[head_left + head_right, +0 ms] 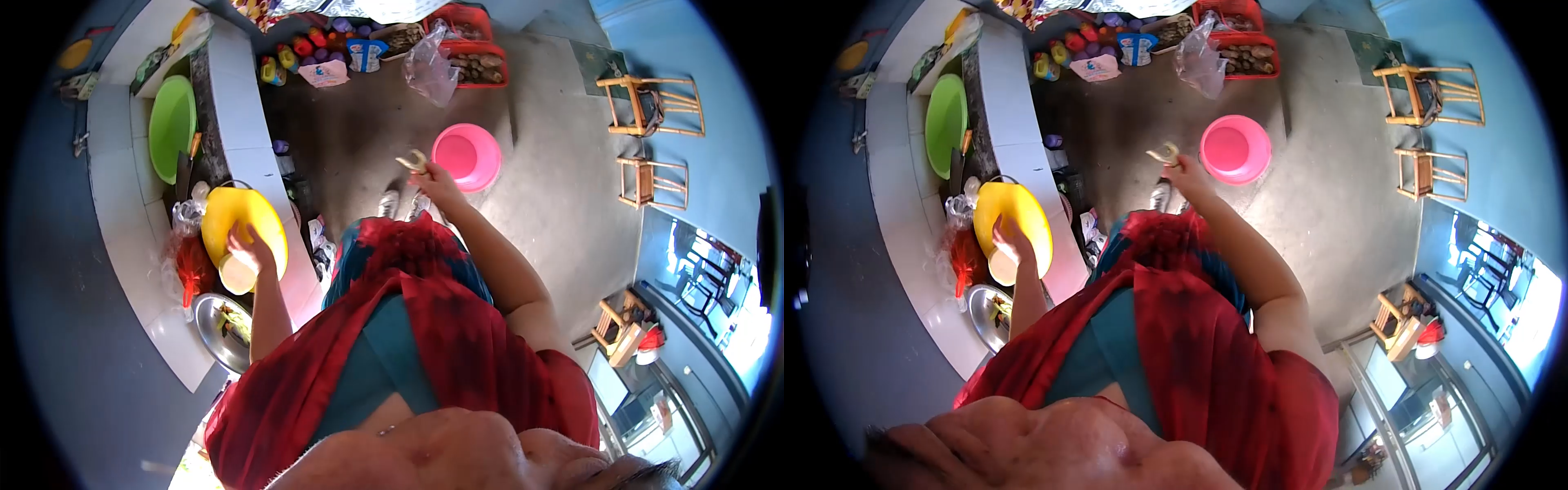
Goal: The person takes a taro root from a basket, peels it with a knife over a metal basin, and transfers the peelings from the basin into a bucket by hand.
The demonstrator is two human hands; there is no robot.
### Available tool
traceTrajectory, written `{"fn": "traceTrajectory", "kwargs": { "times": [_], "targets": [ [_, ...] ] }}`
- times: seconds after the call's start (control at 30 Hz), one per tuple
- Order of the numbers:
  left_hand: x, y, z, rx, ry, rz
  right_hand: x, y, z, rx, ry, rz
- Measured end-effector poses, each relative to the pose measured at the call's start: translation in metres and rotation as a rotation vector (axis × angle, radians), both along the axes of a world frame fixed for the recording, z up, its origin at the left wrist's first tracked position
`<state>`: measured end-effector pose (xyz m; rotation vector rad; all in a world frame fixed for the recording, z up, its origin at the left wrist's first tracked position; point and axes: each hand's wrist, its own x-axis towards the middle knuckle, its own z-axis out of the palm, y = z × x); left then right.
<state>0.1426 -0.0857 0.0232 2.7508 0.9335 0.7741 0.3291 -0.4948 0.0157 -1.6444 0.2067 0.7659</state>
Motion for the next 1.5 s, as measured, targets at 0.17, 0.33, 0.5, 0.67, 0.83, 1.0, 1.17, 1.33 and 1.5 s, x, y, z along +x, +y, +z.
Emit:
{"fn": "traceTrajectory", "kwargs": {
  "times": [0.17, 0.33, 0.5, 0.67, 0.83, 1.0, 1.17, 1.33, 1.5],
  "targets": [
    [0.084, -0.074, -0.017, -0.367, 0.046, -0.269, -0.03, -0.094, 0.004, -0.108, 0.027, -0.253],
    [0.121, -0.127, -0.009, -0.587, 0.146, -0.319, -0.066, -0.172, -0.008, -0.328, -0.008, -0.416],
    [0.135, -0.176, -0.031, -0.509, 0.129, -0.421, -0.067, -0.248, -0.012, -0.278, -0.013, -0.553],
    [0.151, -0.266, -0.062, -0.568, 0.134, -0.353, -0.062, -0.357, -0.052, -0.381, -0.178, -0.512],
    [0.154, -0.42, -0.104, -0.718, 0.041, -0.273, -0.052, -0.503, -0.085, -0.465, -0.202, -0.363],
    [0.153, -0.582, -0.113, -1.148, 0.182, -0.356, -0.063, -0.604, -0.067, -0.441, -0.133, -0.44],
    [0.189, -0.679, -0.083, -1.29, 0.152, -0.49, -0.033, -0.652, -0.073, -0.396, -0.082, -0.412],
    [0.217, -0.705, -0.108, -1.295, 0.115, -0.387, 0.045, -0.657, -0.089, -0.407, -0.194, -0.238],
    [0.255, -0.718, -0.149, -1.385, 0.111, -0.099, 0.158, -0.666, -0.083, -0.554, -0.403, 0.002]
  ]
}}
